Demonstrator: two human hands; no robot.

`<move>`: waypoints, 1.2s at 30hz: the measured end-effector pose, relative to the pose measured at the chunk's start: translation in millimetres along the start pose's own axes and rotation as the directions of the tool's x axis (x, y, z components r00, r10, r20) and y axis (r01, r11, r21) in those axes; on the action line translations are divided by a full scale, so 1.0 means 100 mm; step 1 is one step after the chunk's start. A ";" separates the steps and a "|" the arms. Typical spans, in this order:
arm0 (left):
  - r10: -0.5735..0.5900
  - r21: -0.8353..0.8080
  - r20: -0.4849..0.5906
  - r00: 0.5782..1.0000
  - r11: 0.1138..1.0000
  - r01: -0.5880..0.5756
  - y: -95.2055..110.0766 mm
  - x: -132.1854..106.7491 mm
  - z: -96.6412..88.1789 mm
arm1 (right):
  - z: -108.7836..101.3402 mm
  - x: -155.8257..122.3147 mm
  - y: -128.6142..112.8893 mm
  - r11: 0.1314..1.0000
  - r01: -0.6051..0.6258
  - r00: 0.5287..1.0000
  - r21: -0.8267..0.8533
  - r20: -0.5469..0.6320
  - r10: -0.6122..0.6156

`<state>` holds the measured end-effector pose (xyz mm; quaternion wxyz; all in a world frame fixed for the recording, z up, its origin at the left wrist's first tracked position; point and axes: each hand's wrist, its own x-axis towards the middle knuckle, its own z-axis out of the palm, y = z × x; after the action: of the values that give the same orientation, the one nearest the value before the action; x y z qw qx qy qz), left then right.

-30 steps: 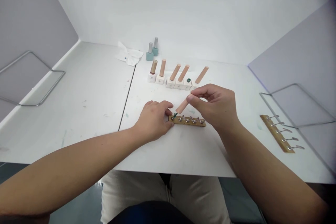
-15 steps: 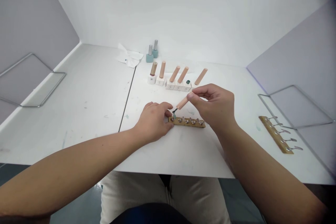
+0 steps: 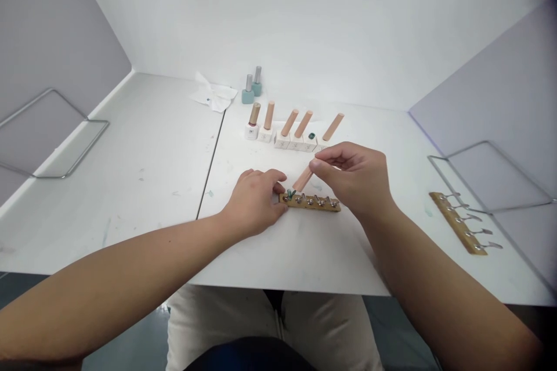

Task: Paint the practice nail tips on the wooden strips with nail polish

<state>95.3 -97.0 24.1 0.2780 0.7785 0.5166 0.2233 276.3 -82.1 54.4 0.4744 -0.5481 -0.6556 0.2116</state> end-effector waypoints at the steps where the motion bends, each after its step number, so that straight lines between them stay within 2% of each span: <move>1: 0.001 -0.002 0.000 1.000 1.000 -0.001 0.00 0.00 0.00 | 0.01 0.00 0.00 1.000 0.004 1.000 -0.016 -0.001 -0.005; 20: 0.011 0.002 -0.010 1.000 1.000 -0.011 0.01 0.00 0.00 | 0.07 0.05 0.04 0.990 -0.034 0.996 -0.136 -0.092 0.022; 23: 0.014 -0.002 -0.014 1.000 1.000 -0.014 0.00 0.00 -0.01 | 0.05 0.05 0.02 0.993 -0.047 0.992 -0.104 -0.122 0.034; 29: 0.016 0.002 -0.018 1.000 1.000 -0.016 0.01 -0.01 -0.01 | 0.03 0.03 -0.01 0.999 -0.034 0.998 0.024 -0.061 0.035; 36: 0.013 0.002 -0.012 1.000 1.000 -0.013 0.00 0.00 -0.01 | 0.05 0.03 0.02 0.994 0.029 1.000 -0.102 -0.004 -0.029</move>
<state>95.1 -96.8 25.0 0.2728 0.7805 0.5136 0.2294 273.3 -77.1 51.6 0.4508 -0.5625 -0.6721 0.1694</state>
